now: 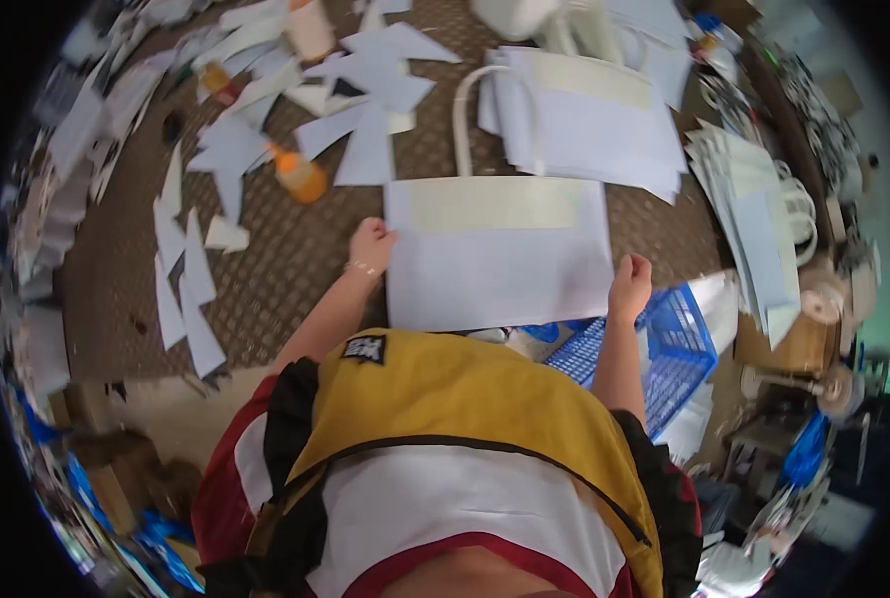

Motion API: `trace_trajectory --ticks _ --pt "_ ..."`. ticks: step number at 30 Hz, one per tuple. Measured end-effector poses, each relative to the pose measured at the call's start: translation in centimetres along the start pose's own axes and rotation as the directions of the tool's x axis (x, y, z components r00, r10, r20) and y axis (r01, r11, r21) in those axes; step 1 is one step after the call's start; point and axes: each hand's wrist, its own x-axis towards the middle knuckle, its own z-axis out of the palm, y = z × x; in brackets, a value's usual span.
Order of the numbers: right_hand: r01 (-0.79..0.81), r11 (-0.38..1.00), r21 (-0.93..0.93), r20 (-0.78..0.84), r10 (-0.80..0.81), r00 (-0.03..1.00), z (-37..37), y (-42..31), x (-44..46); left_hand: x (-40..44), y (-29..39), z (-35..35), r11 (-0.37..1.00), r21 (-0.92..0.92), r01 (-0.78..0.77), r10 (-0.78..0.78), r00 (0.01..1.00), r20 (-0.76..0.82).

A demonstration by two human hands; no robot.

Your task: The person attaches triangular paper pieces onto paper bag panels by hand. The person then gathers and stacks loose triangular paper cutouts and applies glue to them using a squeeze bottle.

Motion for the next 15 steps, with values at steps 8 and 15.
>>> trace_trajectory --ticks 8,15 --pt "0.836 0.341 -0.429 0.583 -0.603 0.545 14.2 -9.6 -14.6 -4.2 5.1 -8.6 0.957 0.235 -0.168 0.214 0.959 -0.187" --pt "0.785 0.449 -0.426 0.567 -0.544 0.619 14.2 -9.6 -14.0 -11.9 -2.3 -32.6 0.671 0.587 0.453 0.27 0.589 -0.762"
